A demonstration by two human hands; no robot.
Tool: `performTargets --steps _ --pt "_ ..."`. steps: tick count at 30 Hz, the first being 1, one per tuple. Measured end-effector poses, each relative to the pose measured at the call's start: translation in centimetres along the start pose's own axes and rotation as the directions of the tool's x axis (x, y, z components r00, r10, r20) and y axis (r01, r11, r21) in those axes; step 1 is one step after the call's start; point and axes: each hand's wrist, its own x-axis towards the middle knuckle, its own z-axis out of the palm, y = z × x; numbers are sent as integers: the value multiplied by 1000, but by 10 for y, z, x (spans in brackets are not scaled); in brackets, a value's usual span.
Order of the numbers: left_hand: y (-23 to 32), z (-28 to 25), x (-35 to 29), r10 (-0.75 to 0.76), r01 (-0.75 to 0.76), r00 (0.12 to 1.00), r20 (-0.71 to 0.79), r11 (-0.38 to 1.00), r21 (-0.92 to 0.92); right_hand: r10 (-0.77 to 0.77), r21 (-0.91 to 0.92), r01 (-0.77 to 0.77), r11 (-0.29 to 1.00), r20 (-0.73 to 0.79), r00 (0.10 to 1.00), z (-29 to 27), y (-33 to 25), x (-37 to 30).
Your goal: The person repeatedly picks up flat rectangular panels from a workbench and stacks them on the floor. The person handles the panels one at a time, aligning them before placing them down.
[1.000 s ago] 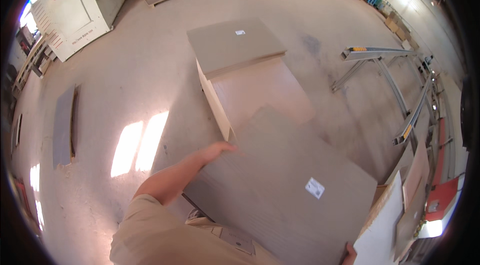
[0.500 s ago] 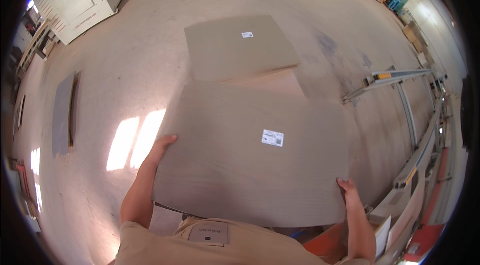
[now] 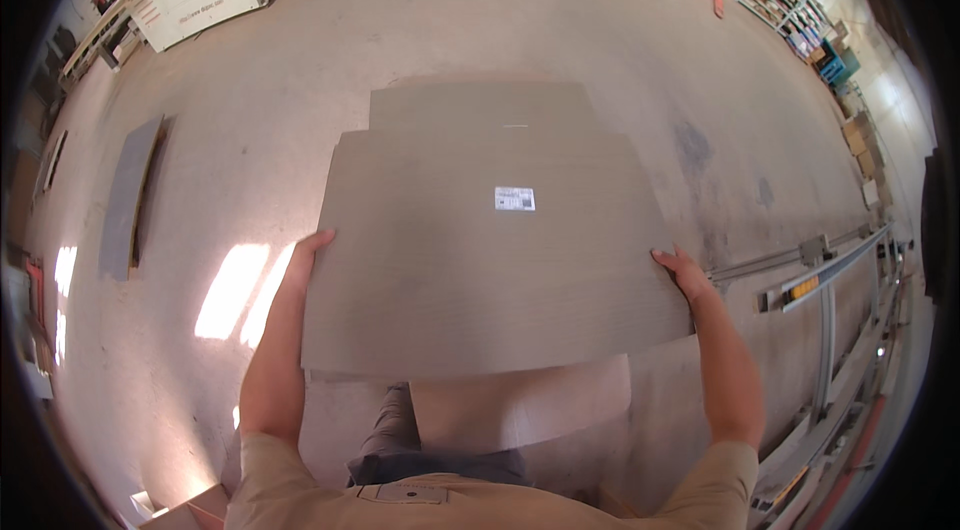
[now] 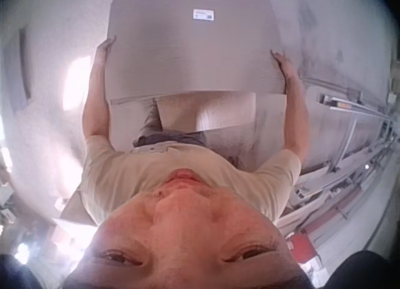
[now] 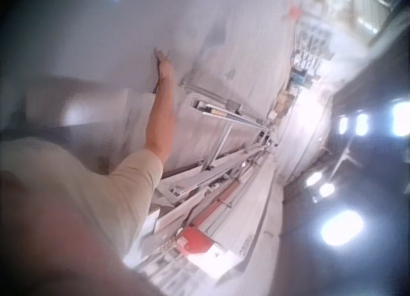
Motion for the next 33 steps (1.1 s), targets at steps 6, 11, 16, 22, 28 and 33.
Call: performTargets --steps 6,11,16,22,28,33 --pt "40 22 78 16 -14 999 38 999 -32 -26 47 21 999 108 994 3 -57 77" --pt "57 42 133 32 -32 999 -8 999 19 -26 -164 14 986 -70 997 -5 -87 145" --pt "33 59 163 57 -57 998 5 996 72 -93 105 88 991 42 995 -4 -95 207" --pt "-29 60 140 -57 57 998 1 995 -88 10 30 -14 999 125 992 9 -57 246" --pt "-56 71 81 76 -75 997 -1 981 -180 75 109 -90 990 137 988 1 -46 257" --pt "-91 94 59 288 -355 925 -247 888 -292 56 112 -64 992 73 996 6 -52 248"
